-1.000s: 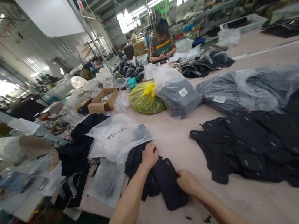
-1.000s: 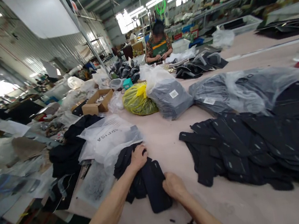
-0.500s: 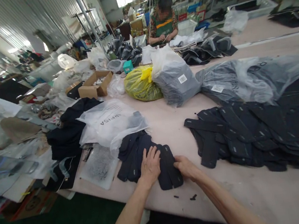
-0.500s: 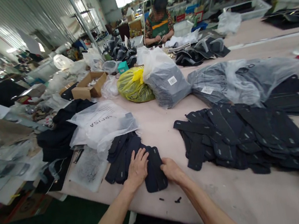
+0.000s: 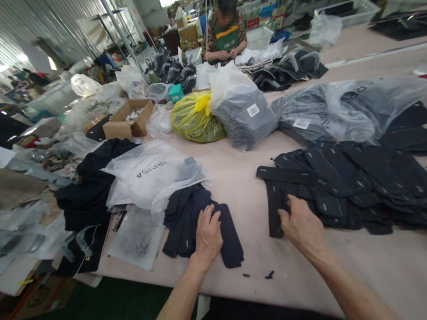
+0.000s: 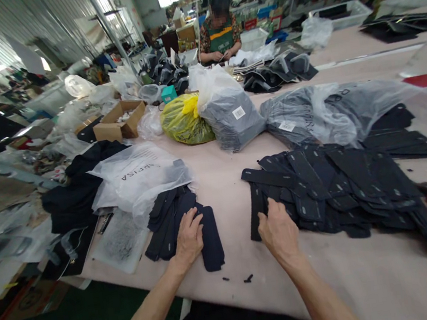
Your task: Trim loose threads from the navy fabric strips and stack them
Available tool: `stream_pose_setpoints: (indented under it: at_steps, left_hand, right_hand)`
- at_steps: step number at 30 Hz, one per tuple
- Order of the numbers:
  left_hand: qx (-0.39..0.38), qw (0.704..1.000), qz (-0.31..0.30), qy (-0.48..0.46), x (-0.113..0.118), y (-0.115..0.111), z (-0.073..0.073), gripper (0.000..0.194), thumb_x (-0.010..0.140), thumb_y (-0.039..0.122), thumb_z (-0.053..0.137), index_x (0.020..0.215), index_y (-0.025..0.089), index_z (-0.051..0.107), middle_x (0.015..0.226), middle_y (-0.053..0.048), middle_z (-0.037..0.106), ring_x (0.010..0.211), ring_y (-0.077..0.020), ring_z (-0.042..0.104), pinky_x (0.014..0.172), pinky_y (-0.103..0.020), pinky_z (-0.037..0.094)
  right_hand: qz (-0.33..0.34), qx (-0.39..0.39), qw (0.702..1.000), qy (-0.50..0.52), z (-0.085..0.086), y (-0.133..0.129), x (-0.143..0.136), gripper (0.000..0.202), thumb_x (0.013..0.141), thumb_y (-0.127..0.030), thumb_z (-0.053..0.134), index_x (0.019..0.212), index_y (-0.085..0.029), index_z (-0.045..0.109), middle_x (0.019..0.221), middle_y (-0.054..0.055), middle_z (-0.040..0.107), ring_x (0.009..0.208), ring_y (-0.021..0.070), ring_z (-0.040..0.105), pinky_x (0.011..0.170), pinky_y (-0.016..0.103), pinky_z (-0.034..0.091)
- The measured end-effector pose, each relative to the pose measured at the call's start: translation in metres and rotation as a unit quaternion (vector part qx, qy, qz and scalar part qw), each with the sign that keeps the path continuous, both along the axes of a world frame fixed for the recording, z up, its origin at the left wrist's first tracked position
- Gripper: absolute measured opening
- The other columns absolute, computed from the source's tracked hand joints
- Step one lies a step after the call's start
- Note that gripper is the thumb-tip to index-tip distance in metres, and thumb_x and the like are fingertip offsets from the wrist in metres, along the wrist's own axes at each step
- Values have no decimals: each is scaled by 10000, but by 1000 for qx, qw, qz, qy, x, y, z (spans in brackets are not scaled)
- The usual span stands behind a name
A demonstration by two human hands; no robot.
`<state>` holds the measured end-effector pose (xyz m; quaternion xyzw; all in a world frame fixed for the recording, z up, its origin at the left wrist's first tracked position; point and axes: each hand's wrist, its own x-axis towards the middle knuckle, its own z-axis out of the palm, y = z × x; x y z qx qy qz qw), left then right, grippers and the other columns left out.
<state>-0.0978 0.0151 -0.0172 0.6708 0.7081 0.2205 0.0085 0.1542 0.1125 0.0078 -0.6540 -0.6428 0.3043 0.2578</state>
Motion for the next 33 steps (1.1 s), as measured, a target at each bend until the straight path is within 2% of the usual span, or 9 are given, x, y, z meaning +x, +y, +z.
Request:
stream_pose_setpoints:
  at_steps: [3, 6, 8, 13, 15, 19, 22, 26, 33]
  left_hand:
    - [-16, 993, 103, -61, 13, -17, 13, 265, 914, 148, 447, 1108, 166, 627, 1173, -131, 629, 1128, -241, 583, 978, -404, 465]
    - [-110, 961, 197, -159, 28, -37, 16, 196, 885, 190, 511, 1030, 166, 641, 1005, -108, 679, 943, -228, 649, 856, -366, 501]
    - [-171, 928, 242, -227, 35, -47, 11, 174, 853, 202, 557, 992, 148, 645, 930, -107, 701, 870, -222, 665, 803, -342, 502]
    - [-183, 866, 300, -354, 38, -52, -1, 185, 818, 215, 596, 962, 115, 656, 856, -107, 718, 795, -206, 669, 750, -308, 496]
    - [-155, 857, 288, -399, 40, -50, 2, 209, 832, 240, 584, 986, 122, 660, 881, -98, 719, 812, -199, 670, 751, -298, 501]
    - [-87, 914, 139, -372, 57, -51, 16, 227, 903, 275, 487, 939, 179, 689, 934, -73, 692, 902, -193, 632, 849, -315, 482]
    - [-87, 927, 67, -359, 73, -52, 20, 256, 927, 247, 439, 917, 187, 688, 918, -73, 663, 876, -182, 613, 830, -310, 486]
    - [-76, 923, 70, -371, 77, -53, 11, 257, 918, 194, 423, 995, 183, 668, 980, -85, 656, 925, -182, 615, 845, -316, 498]
    - [-93, 901, 188, -379, 55, -50, -12, 215, 856, 147, 462, 957, 160, 650, 928, -68, 669, 889, -177, 636, 821, -333, 525]
  right_hand:
    - [28, 70, 997, -4, 3, -14, -16, 367, 829, -303, 487, 1143, -150, 599, 1091, 156, 637, 998, 294, 603, 833, 395, 458]
    - [128, -91, 978, 136, -12, -40, -49, 283, 834, -312, 458, 1012, -170, 626, 911, 93, 694, 792, 225, 657, 734, 332, 495]
    - [161, -166, 955, 185, -25, -56, -71, 261, 802, -282, 466, 976, -168, 623, 893, 83, 708, 786, 210, 664, 719, 305, 496]
    - [166, -190, 953, 170, -40, -62, -92, 239, 751, -290, 538, 924, -156, 634, 828, 80, 709, 764, 209, 644, 705, 293, 462]
    - [172, -200, 951, 163, -37, -56, -90, 244, 747, -341, 576, 886, -154, 647, 764, 61, 696, 701, 197, 619, 650, 284, 436]
    - [185, -214, 943, 173, -28, -51, -84, 299, 753, -451, 602, 783, -157, 653, 635, 6, 626, 622, 166, 545, 590, 266, 385]
    - [175, -220, 939, 199, -26, -53, -83, 234, 731, -401, 594, 719, -172, 639, 606, -12, 599, 630, 164, 525, 599, 264, 375]
    - [128, -237, 934, 236, -34, -55, -81, 159, 690, -309, 520, 707, -185, 620, 606, -13, 603, 616, 166, 535, 586, 262, 388]
    - [50, -308, 896, 315, -44, -57, -78, 180, 646, -314, 518, 749, -185, 589, 585, 10, 627, 543, 173, 570, 523, 266, 449]
